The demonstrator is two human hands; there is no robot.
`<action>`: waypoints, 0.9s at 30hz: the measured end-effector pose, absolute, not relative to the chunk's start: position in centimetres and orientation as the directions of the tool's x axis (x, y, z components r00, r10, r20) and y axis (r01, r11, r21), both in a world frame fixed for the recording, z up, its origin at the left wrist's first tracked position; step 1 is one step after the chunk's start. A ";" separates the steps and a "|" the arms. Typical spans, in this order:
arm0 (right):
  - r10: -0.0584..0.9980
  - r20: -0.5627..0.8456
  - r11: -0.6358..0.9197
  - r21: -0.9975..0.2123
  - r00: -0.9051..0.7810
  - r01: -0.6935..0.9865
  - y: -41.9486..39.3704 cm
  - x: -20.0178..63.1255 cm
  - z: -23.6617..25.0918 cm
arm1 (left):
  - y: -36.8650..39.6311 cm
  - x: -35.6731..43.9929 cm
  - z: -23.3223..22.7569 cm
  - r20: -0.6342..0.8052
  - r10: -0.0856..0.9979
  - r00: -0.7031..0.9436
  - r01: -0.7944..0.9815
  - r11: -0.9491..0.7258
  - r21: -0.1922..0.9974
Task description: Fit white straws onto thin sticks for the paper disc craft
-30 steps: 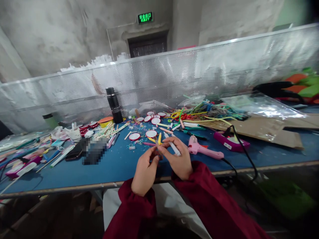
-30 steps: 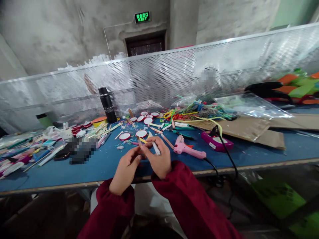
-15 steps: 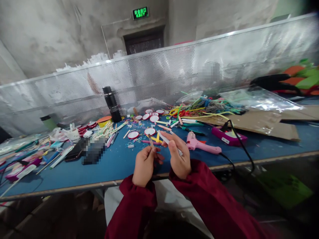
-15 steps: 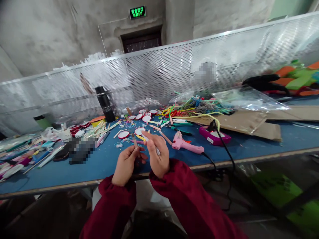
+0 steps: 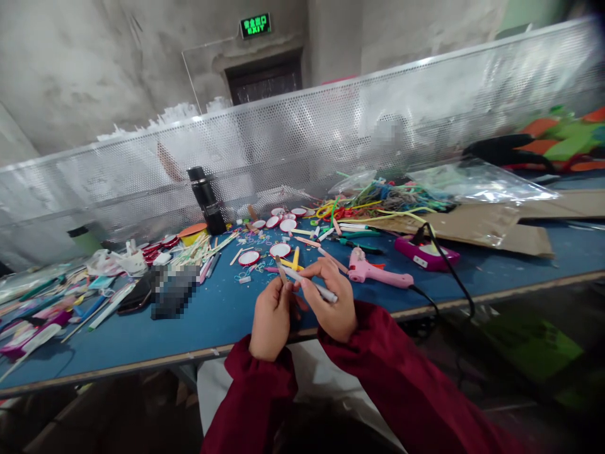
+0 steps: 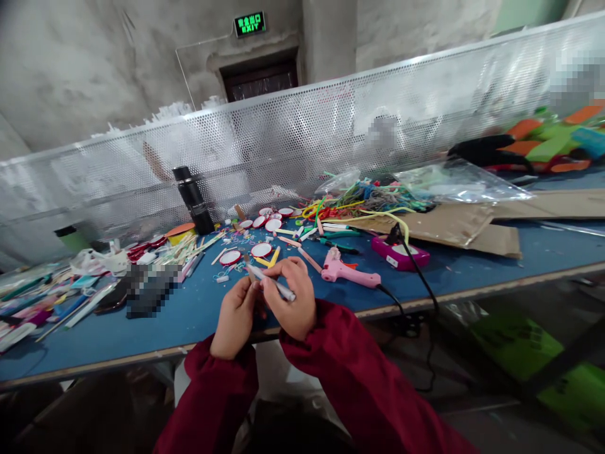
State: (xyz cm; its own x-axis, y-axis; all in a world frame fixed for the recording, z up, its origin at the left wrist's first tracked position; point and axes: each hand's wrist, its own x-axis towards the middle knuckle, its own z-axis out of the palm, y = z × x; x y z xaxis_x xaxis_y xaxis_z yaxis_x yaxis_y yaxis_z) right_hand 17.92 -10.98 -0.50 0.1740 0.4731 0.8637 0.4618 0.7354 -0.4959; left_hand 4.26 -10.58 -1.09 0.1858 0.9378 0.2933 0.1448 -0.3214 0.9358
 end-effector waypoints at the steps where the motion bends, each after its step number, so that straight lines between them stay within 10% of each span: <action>1: 0.481 0.860 0.732 -0.502 0.173 0.461 -11.0 17.9 -0.5 | -10.6 4.3 -1.1 0.298 0.937 0.182 0.155 -0.327 0.932; 27: 0.513 0.833 0.713 -0.547 0.206 0.438 -10.9 17.9 -0.8 | -10.7 4.3 -1.0 0.323 0.931 0.170 0.201 -0.354 0.913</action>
State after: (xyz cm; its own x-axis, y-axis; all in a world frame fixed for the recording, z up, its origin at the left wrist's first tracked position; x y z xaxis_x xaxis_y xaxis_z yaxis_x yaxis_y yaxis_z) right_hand 17.93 -10.90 -0.83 0.2055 0.5130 0.8334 0.4382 0.7132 -0.5471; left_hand 4.28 -10.73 -1.00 0.1697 0.9309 0.3234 0.2010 -0.3540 0.9134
